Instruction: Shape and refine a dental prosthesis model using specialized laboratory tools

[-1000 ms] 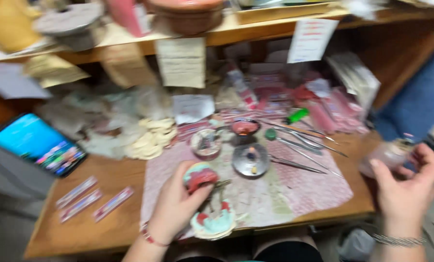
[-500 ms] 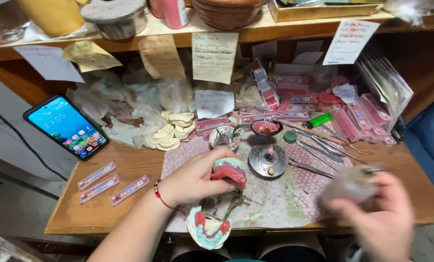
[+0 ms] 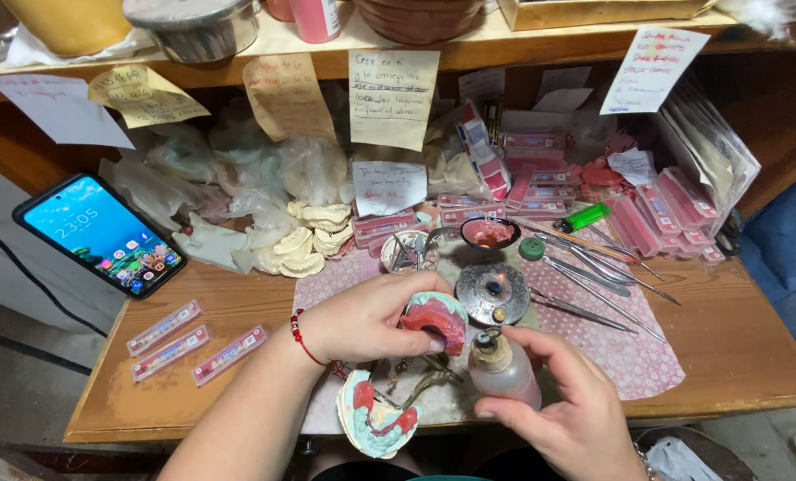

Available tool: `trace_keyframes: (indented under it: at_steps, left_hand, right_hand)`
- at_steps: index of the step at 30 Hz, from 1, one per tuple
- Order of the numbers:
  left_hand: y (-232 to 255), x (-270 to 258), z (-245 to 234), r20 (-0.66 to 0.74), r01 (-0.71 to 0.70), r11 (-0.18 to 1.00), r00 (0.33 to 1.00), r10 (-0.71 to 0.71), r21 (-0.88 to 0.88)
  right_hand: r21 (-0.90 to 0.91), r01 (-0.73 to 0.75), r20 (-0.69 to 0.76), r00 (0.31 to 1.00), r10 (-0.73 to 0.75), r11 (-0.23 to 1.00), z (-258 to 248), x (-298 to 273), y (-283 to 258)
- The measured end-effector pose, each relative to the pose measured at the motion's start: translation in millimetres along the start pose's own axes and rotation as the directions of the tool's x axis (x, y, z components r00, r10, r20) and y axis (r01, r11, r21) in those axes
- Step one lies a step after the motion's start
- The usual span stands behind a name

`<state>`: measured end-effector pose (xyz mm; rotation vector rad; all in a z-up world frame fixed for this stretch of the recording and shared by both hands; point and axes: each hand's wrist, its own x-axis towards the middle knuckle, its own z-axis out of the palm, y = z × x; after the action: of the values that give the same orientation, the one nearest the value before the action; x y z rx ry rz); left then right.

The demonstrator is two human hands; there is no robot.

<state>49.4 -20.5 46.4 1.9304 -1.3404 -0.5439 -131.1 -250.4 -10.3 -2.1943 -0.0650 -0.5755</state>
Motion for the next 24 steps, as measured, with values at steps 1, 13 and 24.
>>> trace_keyframes:
  at_steps: [1, 13, 24]
  left_hand:
    - [0, 0, 0, -0.002, 0.000, 1.000, 1.000, 0.000, -0.002]
    - [-5, 1, 4, -0.026, -0.040, 0.999, 0.999, 0.041, 0.037]
    - [-9, 1, 7, -0.042, -0.036, 0.999, 0.998, 0.037, 0.041]
  right_hand:
    - [-0.001, 0.000, 0.003, 1.000, 0.000, 1.000, 1, 0, -1]
    - [-0.150, 0.157, -0.120, 0.977, -0.175, 0.976, 5, 7, -13]
    - [-0.183, 0.172, -0.119, 0.974, -0.195, 0.968, 2, 8, -12]
